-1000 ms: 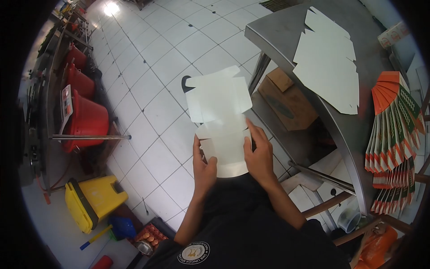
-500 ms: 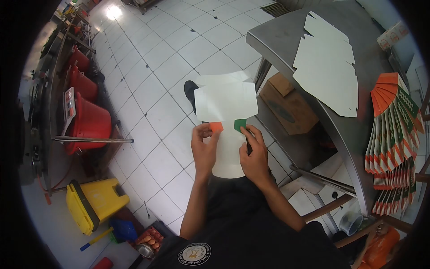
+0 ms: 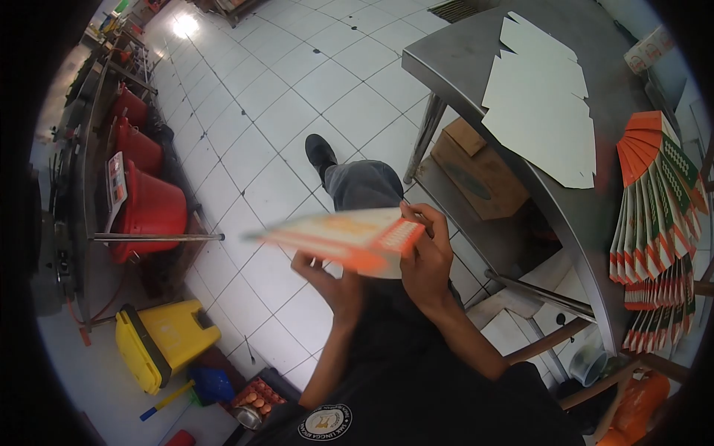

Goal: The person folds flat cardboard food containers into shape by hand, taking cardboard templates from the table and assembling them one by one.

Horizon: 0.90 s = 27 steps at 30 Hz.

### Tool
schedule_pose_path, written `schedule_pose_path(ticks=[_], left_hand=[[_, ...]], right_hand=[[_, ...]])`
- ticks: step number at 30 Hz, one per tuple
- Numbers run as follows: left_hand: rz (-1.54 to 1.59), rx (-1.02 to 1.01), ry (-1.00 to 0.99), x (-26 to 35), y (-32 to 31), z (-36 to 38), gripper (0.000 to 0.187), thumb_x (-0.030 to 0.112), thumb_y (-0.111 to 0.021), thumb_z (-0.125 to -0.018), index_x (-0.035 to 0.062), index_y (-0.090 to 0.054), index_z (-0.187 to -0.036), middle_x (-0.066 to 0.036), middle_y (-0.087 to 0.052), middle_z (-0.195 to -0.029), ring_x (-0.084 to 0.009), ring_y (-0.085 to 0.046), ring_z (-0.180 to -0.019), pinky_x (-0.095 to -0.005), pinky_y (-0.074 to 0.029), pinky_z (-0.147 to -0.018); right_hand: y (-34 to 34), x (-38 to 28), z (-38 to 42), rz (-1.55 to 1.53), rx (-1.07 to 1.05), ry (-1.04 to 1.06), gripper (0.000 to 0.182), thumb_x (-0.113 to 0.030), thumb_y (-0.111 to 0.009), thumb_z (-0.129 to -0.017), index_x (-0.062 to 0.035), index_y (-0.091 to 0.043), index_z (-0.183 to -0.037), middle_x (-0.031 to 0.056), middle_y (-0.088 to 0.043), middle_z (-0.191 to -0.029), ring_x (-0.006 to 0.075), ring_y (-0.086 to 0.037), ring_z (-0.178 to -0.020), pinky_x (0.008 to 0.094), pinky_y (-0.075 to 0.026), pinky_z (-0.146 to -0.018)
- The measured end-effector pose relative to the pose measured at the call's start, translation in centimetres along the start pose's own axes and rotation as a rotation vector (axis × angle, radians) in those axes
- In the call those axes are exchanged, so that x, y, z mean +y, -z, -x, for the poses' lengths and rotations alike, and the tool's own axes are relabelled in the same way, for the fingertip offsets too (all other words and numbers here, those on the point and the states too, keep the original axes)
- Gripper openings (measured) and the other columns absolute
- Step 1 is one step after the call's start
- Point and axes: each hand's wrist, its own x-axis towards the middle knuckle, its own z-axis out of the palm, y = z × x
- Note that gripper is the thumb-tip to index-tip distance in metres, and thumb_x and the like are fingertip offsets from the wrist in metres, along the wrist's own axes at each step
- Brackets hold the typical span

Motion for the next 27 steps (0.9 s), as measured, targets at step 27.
schedule_pose_path(ticks=[27], left_hand=[[0.897, -0.541, 0.968, 3.4, 3.7, -6.4, 0.044, 0.044, -0.049, -0.110, 0.0022, -0.064, -0.117, -0.013, -0.068, -0.113, -0.0237, -0.068, -0.109, -0.0396, -0.055, -0.097]], right_hand=[[-1.5, -4.4, -0.2, -0.028, -0.240, 0.261, 0.022, 0.002, -0.073, -0.087, 0.0028, -0.071, -0.109, 0.0154, -0.072, -0.110, 0.0340, -0.071, -0.104, 0.0435, -0.058, -0.087]])
